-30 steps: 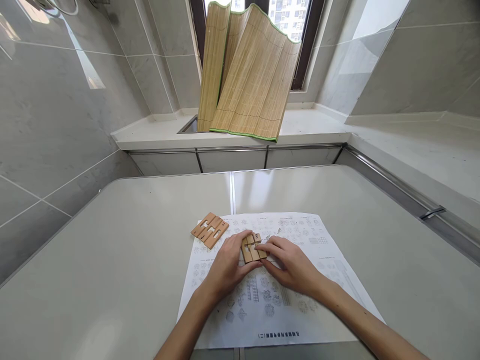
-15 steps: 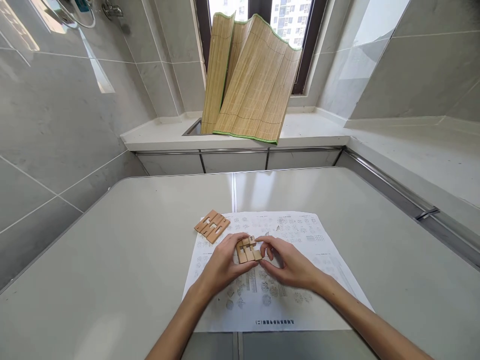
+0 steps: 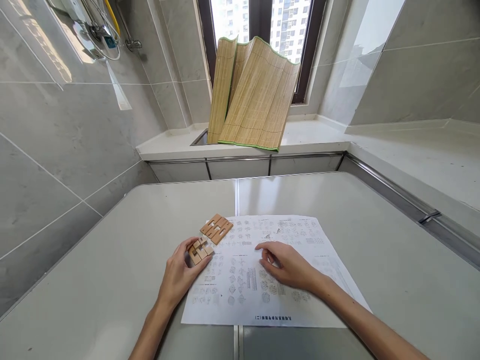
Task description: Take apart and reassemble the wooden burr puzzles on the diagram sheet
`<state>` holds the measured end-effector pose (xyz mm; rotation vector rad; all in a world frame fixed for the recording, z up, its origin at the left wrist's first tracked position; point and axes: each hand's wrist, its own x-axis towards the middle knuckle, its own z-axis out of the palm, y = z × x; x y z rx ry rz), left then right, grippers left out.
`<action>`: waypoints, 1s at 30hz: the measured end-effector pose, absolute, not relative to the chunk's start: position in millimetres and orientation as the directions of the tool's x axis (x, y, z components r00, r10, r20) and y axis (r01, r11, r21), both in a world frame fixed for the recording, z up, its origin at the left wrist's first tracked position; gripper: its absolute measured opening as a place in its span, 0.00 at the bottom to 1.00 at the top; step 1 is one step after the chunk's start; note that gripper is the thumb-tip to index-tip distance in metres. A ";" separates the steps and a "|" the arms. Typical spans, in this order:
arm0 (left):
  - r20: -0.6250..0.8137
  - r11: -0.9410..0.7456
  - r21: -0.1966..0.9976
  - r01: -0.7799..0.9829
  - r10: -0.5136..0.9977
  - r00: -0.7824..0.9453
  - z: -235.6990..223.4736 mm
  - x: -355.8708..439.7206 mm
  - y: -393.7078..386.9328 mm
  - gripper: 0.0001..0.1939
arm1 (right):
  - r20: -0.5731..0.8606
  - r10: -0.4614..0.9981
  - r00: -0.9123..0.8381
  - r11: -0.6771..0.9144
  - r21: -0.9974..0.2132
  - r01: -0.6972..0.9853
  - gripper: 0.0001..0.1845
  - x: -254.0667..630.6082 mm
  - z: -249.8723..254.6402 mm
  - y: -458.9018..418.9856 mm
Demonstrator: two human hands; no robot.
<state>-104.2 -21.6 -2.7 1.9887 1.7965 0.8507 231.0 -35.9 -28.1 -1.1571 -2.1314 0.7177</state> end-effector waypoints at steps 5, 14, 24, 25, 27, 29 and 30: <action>0.183 -0.110 0.599 0.793 0.983 -0.001 -10.0 -103.8 -12.9 0.33 | 0.266 0.859 -0.438 0.489 -0.681 0.545 0.13 234.0 -30.7 -35.1; 0.211 -0.075 0.656 0.751 0.974 -0.087 -14.0 -100.3 -5.3 0.45 | 0.298 0.844 -0.447 0.522 -0.648 0.554 0.12 235.6 -31.0 -33.6; 0.219 0.017 0.829 0.559 0.910 -0.351 -19.8 -117.5 54.5 0.26 | 0.295 0.849 -0.439 0.515 -0.653 0.556 0.10 233.5 -27.5 -35.1; 0.219 0.018 0.824 0.566 0.912 -0.348 -19.5 -118.0 59.9 0.25 | 0.295 0.849 -0.438 0.514 -0.653 0.557 0.10 233.3 -27.3 -35.0; 0.218 0.021 0.814 0.581 0.915 -0.339 -18.4 -118.0 69.0 0.24 | 0.294 0.850 -0.437 0.513 -0.652 0.559 0.10 232.9 -27.1 -34.6; 0.218 0.022 0.801 0.598 0.920 -0.326 -16.7 -117.2 76.4 0.23 | 0.291 0.853 -0.433 0.509 -0.652 0.563 0.09 232.6 -27.4 -34.3; 0.219 0.021 0.794 0.608 0.922 -0.319 -15.9 -116.6 79.4 0.23 | 0.289 0.855 -0.431 0.505 -0.652 0.565 0.09 232.5 -27.8 -34.2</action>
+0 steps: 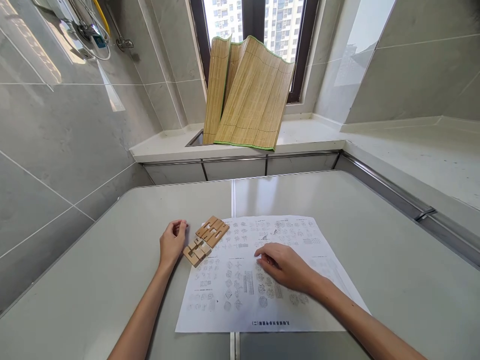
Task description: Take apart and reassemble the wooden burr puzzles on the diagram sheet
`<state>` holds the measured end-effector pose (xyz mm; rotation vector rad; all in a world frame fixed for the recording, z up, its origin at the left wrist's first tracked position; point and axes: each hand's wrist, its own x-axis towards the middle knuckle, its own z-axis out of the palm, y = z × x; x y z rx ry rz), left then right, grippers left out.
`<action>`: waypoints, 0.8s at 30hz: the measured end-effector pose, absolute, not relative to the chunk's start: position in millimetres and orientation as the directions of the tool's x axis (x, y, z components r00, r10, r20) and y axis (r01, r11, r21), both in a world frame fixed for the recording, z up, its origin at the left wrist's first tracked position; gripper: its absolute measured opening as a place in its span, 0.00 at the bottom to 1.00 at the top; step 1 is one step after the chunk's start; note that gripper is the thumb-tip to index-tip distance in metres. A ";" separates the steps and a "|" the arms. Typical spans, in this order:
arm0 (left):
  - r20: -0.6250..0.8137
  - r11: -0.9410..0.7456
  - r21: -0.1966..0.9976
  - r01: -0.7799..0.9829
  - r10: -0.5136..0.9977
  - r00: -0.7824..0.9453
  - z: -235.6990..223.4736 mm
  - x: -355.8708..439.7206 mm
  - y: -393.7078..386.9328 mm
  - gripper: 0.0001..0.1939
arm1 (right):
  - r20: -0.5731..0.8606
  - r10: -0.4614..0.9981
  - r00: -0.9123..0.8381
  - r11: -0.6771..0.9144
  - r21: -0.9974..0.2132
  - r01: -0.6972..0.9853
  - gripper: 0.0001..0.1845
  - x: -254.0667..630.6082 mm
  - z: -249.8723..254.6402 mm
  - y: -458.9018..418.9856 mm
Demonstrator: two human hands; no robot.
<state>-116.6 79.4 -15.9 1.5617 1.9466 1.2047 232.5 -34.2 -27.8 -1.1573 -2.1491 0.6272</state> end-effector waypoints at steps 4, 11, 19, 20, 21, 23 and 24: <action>0.222 0.022 0.752 0.659 0.933 -0.285 -13.5 -113.8 86.4 0.20 | 0.279 0.860 -0.428 0.495 -0.662 0.563 0.10 232.2 -31.2 -33.1; 0.211 0.037 0.745 0.666 0.934 -0.288 -12.2 -114.2 79.1 0.22 | 0.310 0.858 -0.410 0.502 -0.677 0.538 0.10 231.0 -39.4 -27.8; 0.160 0.062 0.769 0.636 0.945 -0.284 -8.4 -116.5 75.0 0.22 | 0.307 0.870 -0.386 0.479 -0.710 0.516 0.10 230.5 -44.5 -25.2; 0.157 0.062 0.771 0.633 0.946 -0.285 -8.4 -116.6 75.0 0.22 | 0.304 0.871 -0.385 0.476 -0.714 0.513 0.10 230.3 -44.2 -25.4; 0.156 0.062 0.774 0.630 0.946 -0.285 -8.5 -116.6 75.1 0.22 | 0.305 0.871 -0.385 0.477 -0.715 0.511 0.10 230.0 -43.9 -25.7; 0.157 0.058 0.779 0.625 0.946 -0.283 -8.7 -116.6 75.2 0.23 | 0.313 0.867 -0.388 0.485 -0.709 0.512 0.10 229.6 -43.2 -25.9; 0.158 0.055 0.780 0.623 0.946 -0.281 -8.5 -116.5 75.2 0.23 | 0.318 0.867 -0.384 0.487 -0.706 0.515 0.10 229.6 -42.8 -25.8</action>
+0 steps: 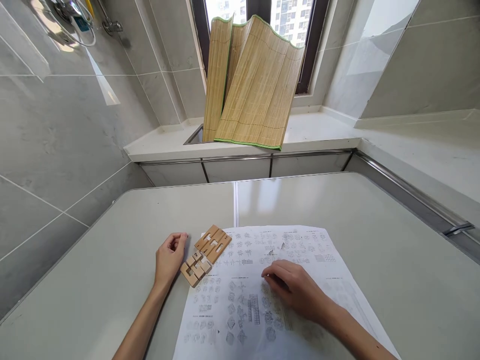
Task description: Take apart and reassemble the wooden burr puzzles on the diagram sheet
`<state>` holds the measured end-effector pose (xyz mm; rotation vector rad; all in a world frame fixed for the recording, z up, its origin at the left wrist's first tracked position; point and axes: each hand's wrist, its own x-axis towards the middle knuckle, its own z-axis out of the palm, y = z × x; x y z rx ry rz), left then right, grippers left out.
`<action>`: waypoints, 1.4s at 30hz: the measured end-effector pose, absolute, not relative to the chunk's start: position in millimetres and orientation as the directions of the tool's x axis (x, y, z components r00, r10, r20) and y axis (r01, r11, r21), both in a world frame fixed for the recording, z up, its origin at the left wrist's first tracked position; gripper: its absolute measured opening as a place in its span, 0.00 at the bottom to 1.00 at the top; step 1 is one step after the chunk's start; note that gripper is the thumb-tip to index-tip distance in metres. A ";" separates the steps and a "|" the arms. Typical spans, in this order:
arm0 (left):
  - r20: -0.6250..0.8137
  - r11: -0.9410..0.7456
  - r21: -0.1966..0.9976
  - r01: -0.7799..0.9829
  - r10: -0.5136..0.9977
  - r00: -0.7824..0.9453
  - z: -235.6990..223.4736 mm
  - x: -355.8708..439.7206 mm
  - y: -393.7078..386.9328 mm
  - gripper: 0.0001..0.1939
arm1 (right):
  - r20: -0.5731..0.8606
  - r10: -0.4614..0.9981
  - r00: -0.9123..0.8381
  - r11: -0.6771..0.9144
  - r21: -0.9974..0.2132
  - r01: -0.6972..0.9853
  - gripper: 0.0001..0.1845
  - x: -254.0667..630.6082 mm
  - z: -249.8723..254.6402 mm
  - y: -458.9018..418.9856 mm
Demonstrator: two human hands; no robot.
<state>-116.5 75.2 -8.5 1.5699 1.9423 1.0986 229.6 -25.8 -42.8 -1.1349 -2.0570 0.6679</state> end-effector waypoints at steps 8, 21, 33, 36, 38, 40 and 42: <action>0.175 0.039 0.779 0.626 0.945 -0.277 -5.2 -116.6 74.2 0.23 | 0.292 0.910 -0.294 0.412 -0.719 0.560 0.11 239.7 -38.7 -21.4; 0.147 0.030 0.738 0.674 0.968 -0.204 -3.1 -119.9 74.6 0.23 | 0.281 0.930 -0.238 0.368 -0.684 0.630 0.13 257.8 -38.3 -18.6; 0.236 -0.209 0.445 0.871 0.965 0.111 12.7 -75.0 59.1 0.20 | 0.288 0.934 -0.213 0.353 -0.633 0.689 0.17 257.2 -34.8 -19.1; 0.225 -0.214 0.391 0.895 0.965 0.132 11.3 -69.3 62.8 0.19 | 0.290 0.933 -0.212 0.353 -0.634 0.688 0.17 258.5 -35.8 -19.0; 0.219 -0.203 0.382 0.902 0.968 0.125 10.8 -67.2 65.6 0.18 | 0.287 0.936 -0.204 0.346 -0.645 0.681 0.17 259.5 -36.4 -18.9; 0.221 -0.187 0.378 0.907 0.969 0.108 11.0 -65.5 68.2 0.19 | 0.276 0.943 -0.188 0.328 -0.659 0.677 0.17 259.8 -36.5 -18.9; 0.221 -0.173 0.372 0.912 0.971 0.094 11.7 -63.8 70.5 0.18 | 0.266 0.948 -0.176 0.313 -0.667 0.676 0.17 259.5 -36.5 -18.9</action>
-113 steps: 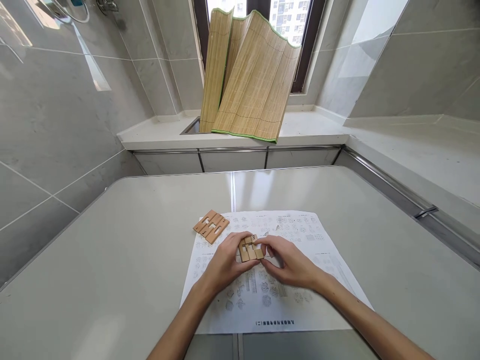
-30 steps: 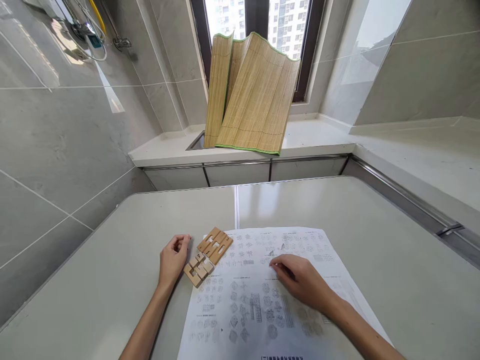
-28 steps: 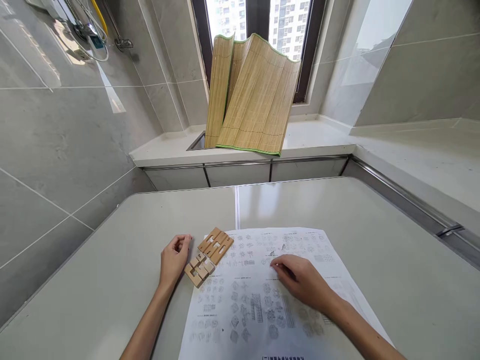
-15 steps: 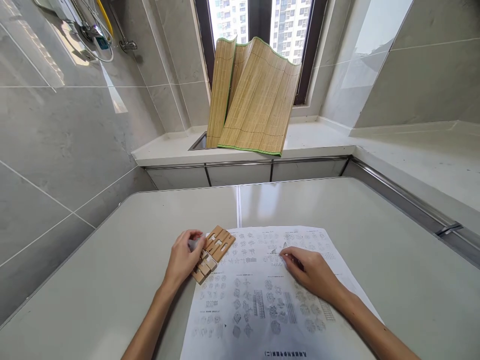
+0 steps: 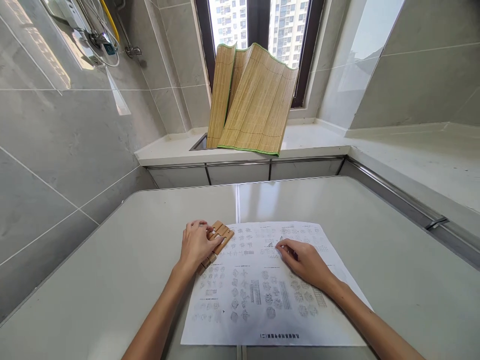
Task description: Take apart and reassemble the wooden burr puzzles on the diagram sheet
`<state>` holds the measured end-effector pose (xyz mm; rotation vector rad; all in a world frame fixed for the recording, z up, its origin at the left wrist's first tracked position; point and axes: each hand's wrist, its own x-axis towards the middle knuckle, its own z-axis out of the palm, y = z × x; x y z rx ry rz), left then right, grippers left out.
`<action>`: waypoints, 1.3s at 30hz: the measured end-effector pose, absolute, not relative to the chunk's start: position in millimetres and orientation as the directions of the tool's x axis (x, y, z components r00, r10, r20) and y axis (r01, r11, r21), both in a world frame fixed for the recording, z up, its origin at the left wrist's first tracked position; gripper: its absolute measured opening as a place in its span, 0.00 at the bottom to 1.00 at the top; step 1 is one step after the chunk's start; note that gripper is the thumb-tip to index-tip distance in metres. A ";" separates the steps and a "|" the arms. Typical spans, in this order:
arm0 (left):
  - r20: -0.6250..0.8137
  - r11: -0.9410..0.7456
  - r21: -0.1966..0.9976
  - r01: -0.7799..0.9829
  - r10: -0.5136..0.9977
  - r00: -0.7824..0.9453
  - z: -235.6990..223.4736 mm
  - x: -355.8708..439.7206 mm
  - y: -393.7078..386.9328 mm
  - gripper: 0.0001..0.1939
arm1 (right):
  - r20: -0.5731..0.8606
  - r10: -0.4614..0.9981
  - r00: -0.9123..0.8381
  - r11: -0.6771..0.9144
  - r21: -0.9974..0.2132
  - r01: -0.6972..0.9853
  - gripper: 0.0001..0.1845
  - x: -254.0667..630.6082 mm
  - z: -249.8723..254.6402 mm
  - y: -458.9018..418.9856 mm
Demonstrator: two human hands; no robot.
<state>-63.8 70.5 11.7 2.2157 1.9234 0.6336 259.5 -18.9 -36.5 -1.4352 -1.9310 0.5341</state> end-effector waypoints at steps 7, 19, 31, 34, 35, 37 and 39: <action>0.206 -0.202 0.347 0.916 0.969 0.135 15.3 -56.4 73.7 0.12 | 0.277 0.944 -0.178 0.323 -0.669 0.669 0.17 258.6 -37.4 -18.3; 0.223 -0.387 0.329 0.862 0.918 0.327 -1.7 6.0 24.7 0.16 | 0.270 0.944 -0.190 0.324 -0.653 0.684 0.17 259.6 -40.1 -15.4; 0.294 -0.562 0.521 0.642 0.825 0.483 -16.1 24.3 4.7 0.14 | 0.275 0.926 -0.260 0.376 -0.592 0.712 0.18 255.3 -33.5 -21.0; 0.295 -0.569 0.521 0.636 0.819 0.492 -17.4 20.0 7.3 0.12 | 0.294 0.907 -0.302 0.421 -0.593 0.687 0.37 249.7 -29.7 -24.8; 0.300 -0.573 0.516 0.636 0.817 0.492 -18.3 19.0 8.4 0.12 | 0.307 0.899 -0.312 0.437 -0.589 0.680 0.43 247.5 -29.3 -25.9; 0.321 -0.582 0.501 0.641 0.812 0.486 -20.9 17.7 10.8 0.11 | 0.327 0.889 -0.321 0.457 -0.579 0.676 0.50 243.3 -29.9 -27.1; 0.352 -0.589 0.487 0.645 0.808 0.472 -23.7 17.0 13.5 0.12 | 0.334 0.887 -0.319 0.460 -0.571 0.680 0.49 240.8 -31.8 -26.9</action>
